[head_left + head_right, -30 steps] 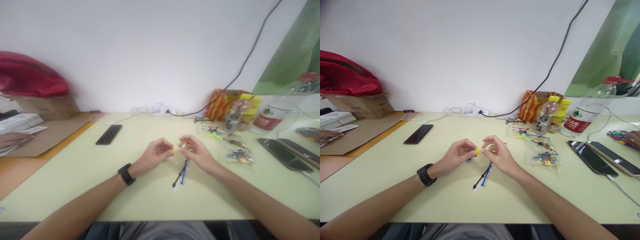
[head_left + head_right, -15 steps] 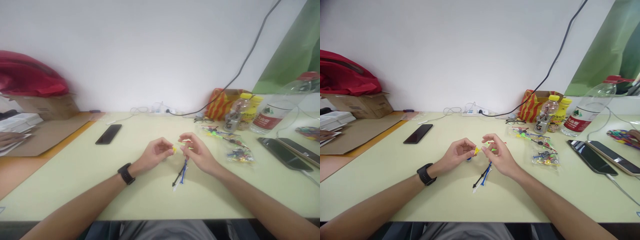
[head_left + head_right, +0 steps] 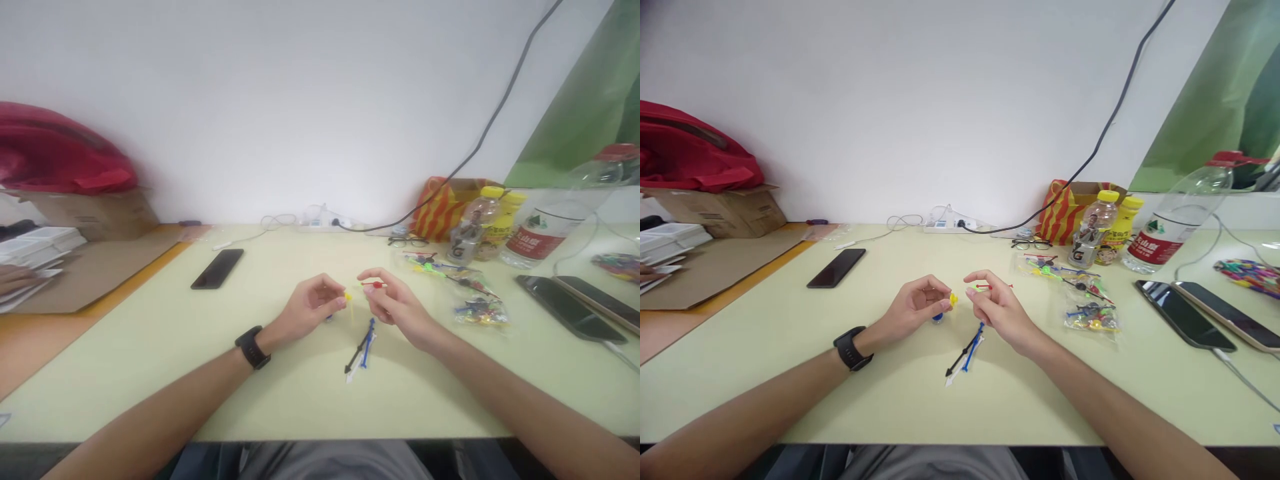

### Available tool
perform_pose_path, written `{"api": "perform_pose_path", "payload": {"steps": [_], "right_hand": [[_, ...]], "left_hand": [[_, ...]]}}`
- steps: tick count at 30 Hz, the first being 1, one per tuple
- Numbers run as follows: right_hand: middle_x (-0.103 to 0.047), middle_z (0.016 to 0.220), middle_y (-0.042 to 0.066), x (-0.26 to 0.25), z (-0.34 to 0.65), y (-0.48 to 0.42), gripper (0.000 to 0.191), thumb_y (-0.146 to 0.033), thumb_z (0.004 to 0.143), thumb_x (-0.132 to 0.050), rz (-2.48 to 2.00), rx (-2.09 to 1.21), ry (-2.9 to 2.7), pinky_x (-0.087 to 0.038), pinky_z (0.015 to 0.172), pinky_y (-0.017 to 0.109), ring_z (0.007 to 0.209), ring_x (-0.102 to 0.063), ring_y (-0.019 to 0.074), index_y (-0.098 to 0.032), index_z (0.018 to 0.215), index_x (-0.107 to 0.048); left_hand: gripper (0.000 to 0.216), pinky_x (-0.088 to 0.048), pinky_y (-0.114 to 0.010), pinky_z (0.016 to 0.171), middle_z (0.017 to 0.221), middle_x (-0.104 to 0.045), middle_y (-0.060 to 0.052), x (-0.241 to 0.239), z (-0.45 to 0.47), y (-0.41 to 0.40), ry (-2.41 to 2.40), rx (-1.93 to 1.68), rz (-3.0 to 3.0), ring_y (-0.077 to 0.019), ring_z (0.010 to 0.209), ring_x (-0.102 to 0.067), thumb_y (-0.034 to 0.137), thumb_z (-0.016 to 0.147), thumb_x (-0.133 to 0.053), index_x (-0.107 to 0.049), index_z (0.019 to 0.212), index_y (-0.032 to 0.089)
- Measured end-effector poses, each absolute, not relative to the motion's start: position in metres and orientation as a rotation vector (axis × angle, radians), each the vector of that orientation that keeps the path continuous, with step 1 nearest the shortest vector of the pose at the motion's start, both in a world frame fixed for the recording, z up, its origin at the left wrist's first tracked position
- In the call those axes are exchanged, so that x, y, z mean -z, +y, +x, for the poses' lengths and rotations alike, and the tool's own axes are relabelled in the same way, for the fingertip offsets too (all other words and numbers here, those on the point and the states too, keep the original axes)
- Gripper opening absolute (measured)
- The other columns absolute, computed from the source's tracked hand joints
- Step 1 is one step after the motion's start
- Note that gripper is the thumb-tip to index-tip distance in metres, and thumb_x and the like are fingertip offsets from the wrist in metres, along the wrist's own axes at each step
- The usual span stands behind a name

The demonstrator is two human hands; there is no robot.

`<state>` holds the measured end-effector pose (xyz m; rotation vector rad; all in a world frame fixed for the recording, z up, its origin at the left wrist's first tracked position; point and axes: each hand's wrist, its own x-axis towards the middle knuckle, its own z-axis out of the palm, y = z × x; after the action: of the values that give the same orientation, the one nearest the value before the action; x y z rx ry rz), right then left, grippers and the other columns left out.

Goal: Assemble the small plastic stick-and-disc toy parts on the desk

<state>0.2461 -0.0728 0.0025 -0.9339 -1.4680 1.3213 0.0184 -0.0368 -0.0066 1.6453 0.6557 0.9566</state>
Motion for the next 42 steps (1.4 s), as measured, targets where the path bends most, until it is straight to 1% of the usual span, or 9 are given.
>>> {"api": "perform_pose_path", "payload": {"steps": [2, 5, 7, 16, 23, 29, 32, 36, 42], "right_hand": [[-0.043, 0.062, -0.008, 0.000, 0.245, -0.071, 0.037, -0.051, 0.095, -0.068, -0.919, -1.284, -1.484, -0.031, 0.048, 0.021, 0.053, -0.040, 0.0104, -0.025, 0.118, -0.057], [-0.056, 0.080, -0.004, 0.004, 0.243, -0.070, 0.037, -0.048, 0.094, -0.070, -0.915, -1.262, -1.524, -0.040, 0.051, 0.024, 0.055, -0.046, 0.0093, -0.026, 0.120, -0.054], [-0.059, 0.091, -0.002, 0.007, 0.241, -0.070, 0.039, -0.047, 0.093, -0.071, -0.920, -1.252, -1.553, -0.044, 0.052, 0.024, 0.057, -0.048, 0.0090, -0.026, 0.120, -0.053], [-0.061, 0.094, -0.003, 0.011, 0.238, -0.070, 0.062, -0.046, 0.090, -0.075, -0.886, -1.237, -1.526, -0.049, 0.054, 0.025, 0.059, -0.050, 0.0103, -0.032, 0.136, -0.037], [-0.059, 0.098, -0.001, 0.011, 0.240, -0.071, 0.047, -0.043, 0.096, -0.067, -0.913, -1.160, -1.635, -0.049, 0.055, 0.026, 0.062, -0.052, 0.0105, -0.029, 0.134, -0.044], [-0.060, 0.126, 0.007, 0.009, 0.241, -0.076, 0.035, -0.030, 0.096, -0.062, -0.983, -0.836, -1.817, -0.054, 0.062, 0.029, 0.079, -0.062, 0.0151, -0.029, 0.130, -0.054], [-0.065, 0.121, 0.007, 0.009, 0.242, -0.075, 0.027, -0.029, 0.097, -0.060, -0.970, -0.735, -1.877, -0.056, 0.064, 0.032, 0.081, -0.064, 0.0174, -0.029, 0.124, -0.059], [-0.065, 0.107, 0.007, 0.010, 0.244, -0.072, 0.017, -0.032, 0.100, -0.057, -0.931, -0.678, -1.915, -0.055, 0.064, 0.033, 0.081, -0.065, 0.0188, -0.028, 0.114, -0.066], [-0.062, 0.111, 0.009, 0.008, 0.246, -0.068, 0.014, -0.034, 0.102, -0.057, -0.923, -0.582, -1.932, -0.053, 0.067, 0.035, 0.080, -0.063, 0.0186, -0.026, 0.108, -0.067]], "left_hand": [[0.028, -0.053, -0.030, 0.072, 0.093, -0.070, -0.006, 0.006, 0.019, -0.037, 0.652, -0.952, 1.644, -0.0185, 0.087, -0.068, 0.038, 0.089, -0.079, -0.065, 0.102, 0.017], [0.028, -0.052, -0.030, 0.073, 0.093, -0.070, -0.006, 0.005, 0.019, -0.038, 0.651, -0.941, 1.645, -0.0190, 0.088, -0.068, 0.038, 0.089, -0.080, -0.065, 0.102, 0.017], [0.029, -0.052, -0.030, 0.074, 0.093, -0.070, -0.007, 0.005, 0.019, -0.039, 0.647, -0.941, 1.648, -0.0189, 0.088, -0.068, 0.038, 0.089, -0.080, -0.066, 0.102, 0.016], [0.028, -0.055, -0.034, 0.084, 0.099, -0.073, -0.009, 0.003, 0.020, -0.040, 0.613, -0.928, 1.642, -0.0211, 0.093, -0.070, 0.038, 0.088, -0.081, -0.068, 0.100, 0.016], [0.027, -0.054, -0.032, 0.082, 0.099, -0.072, -0.008, 0.007, 0.020, -0.039, 0.626, -0.944, 1.651, -0.0194, 0.091, -0.069, 0.037, 0.089, -0.080, -0.068, 0.102, 0.017], [0.026, -0.055, -0.033, 0.083, 0.100, -0.072, -0.008, 0.006, 0.019, -0.039, 0.669, -0.929, 1.674, -0.0200, 0.093, -0.069, 0.037, 0.090, -0.079, -0.069, 0.103, 0.017], [0.026, -0.055, -0.034, 0.085, 0.100, -0.073, -0.009, 0.006, 0.019, -0.039, 0.704, -0.950, 1.729, -0.0199, 0.092, -0.069, 0.039, 0.091, -0.078, -0.071, 0.103, 0.017], [0.030, -0.056, -0.034, 0.081, 0.098, -0.074, -0.009, 0.007, 0.019, -0.037, 0.746, -0.956, 1.784, -0.0203, 0.088, -0.069, 0.042, 0.091, -0.077, -0.072, 0.105, 0.017], [0.032, -0.056, -0.034, 0.080, 0.105, -0.076, -0.009, 0.005, 0.019, -0.036, 0.824, -0.969, 1.898, -0.0226, 0.094, -0.070, 0.046, 0.096, -0.068, -0.072, 0.114, 0.020]]}}
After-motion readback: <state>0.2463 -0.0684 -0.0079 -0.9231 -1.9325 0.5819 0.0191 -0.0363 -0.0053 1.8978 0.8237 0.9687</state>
